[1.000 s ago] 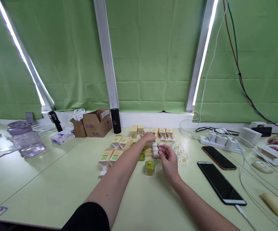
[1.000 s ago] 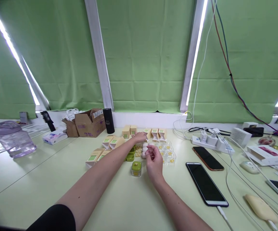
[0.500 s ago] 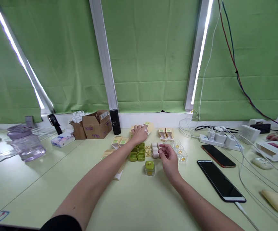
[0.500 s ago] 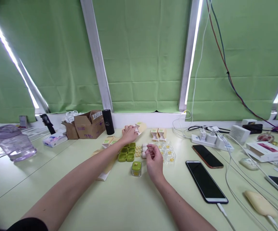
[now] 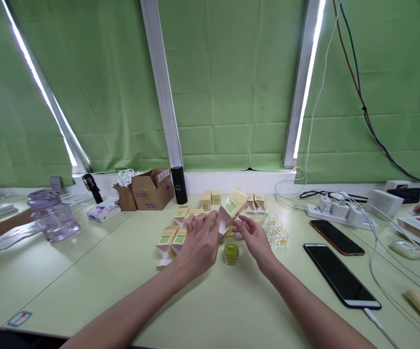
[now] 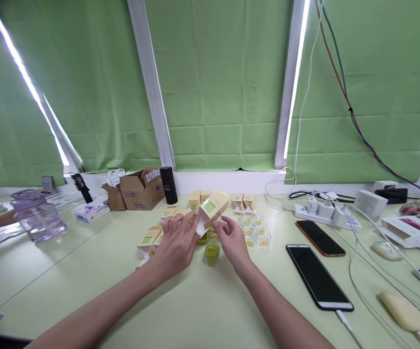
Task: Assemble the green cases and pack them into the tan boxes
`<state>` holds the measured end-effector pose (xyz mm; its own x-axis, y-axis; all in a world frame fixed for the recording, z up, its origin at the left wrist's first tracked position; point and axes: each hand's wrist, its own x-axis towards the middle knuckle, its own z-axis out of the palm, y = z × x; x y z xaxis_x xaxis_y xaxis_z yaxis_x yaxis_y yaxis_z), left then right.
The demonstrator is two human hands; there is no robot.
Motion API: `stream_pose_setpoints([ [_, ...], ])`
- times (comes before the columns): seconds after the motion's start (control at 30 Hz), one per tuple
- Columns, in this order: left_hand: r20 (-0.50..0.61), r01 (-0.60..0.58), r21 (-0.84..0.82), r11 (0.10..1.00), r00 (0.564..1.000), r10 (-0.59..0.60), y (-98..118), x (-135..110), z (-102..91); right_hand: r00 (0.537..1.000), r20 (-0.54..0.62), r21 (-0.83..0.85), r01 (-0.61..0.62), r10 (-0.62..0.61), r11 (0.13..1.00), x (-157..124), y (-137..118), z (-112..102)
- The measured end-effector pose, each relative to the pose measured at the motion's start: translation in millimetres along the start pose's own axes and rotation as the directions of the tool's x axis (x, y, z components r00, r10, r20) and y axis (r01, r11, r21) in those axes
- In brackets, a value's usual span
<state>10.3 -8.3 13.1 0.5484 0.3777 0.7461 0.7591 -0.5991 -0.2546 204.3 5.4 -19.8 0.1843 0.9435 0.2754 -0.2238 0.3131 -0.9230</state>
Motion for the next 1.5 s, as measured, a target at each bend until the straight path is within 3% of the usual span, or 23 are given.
stream_pose_setpoints([
  [0.17, -0.031, -0.086, 0.025, 0.996, 0.996, 0.087, 14, -15, -9.6, 0.998, 0.057, 0.044, 0.001, -0.004, 0.999, -7, -13, 1],
  [0.33, -0.041, 0.033, -0.204, 0.979, 0.998, -0.042, 12, -5, -15.5, 0.995, 0.073, 0.106, 0.059, -0.067, 0.993, -9, -15, -4],
  [0.4, -0.038, 0.120, -0.318, 0.941, 0.990, -0.139, 8, 4, -12.1, 0.995, 0.047, 0.064, 0.082, -0.085, 0.995, -8, -11, -7],
  [0.5, 0.054, 0.228, -0.473, 0.851, 0.972, -0.230, 1, 17, 0.0, 0.992, 0.036, -0.031, 0.126, -0.125, 0.992, -7, -5, -11],
  [0.6, 0.141, 0.257, -0.582, 0.771, 0.966, -0.215, -3, 25, 13.9, 0.976, 0.023, -0.155, 0.217, -0.217, 0.964, -10, 0, -12],
  [0.73, 0.114, 0.216, -0.630, 0.746, 0.976, -0.186, -4, 24, 24.4, 0.934, 0.050, -0.342, 0.349, -0.354, 0.873, -14, 3, -13],
  [0.9, -0.087, 0.016, -0.506, 0.862, 0.994, -0.069, -11, 10, 31.5, 0.831, 0.178, -0.479, 0.541, -0.527, 0.691, -14, 2, -18],
  [1.07, -0.319, -0.147, -0.262, 0.954, 0.946, 0.058, -23, -7, 38.2, 0.814, 0.155, -0.570, 0.537, -0.560, 0.622, -11, 9, -24],
  [1.37, -0.363, -0.225, -0.124, 0.966, 0.917, 0.167, -24, -22, 41.5, 0.809, 0.174, -0.585, 0.544, -0.561, 0.602, -14, 16, -22],
  [1.5, -0.414, -0.194, -0.098, 0.976, 0.900, 0.137, -20, -25, 40.2, 0.797, 0.179, -0.583, 0.558, -0.577, 0.590, -14, 15, -21],
])
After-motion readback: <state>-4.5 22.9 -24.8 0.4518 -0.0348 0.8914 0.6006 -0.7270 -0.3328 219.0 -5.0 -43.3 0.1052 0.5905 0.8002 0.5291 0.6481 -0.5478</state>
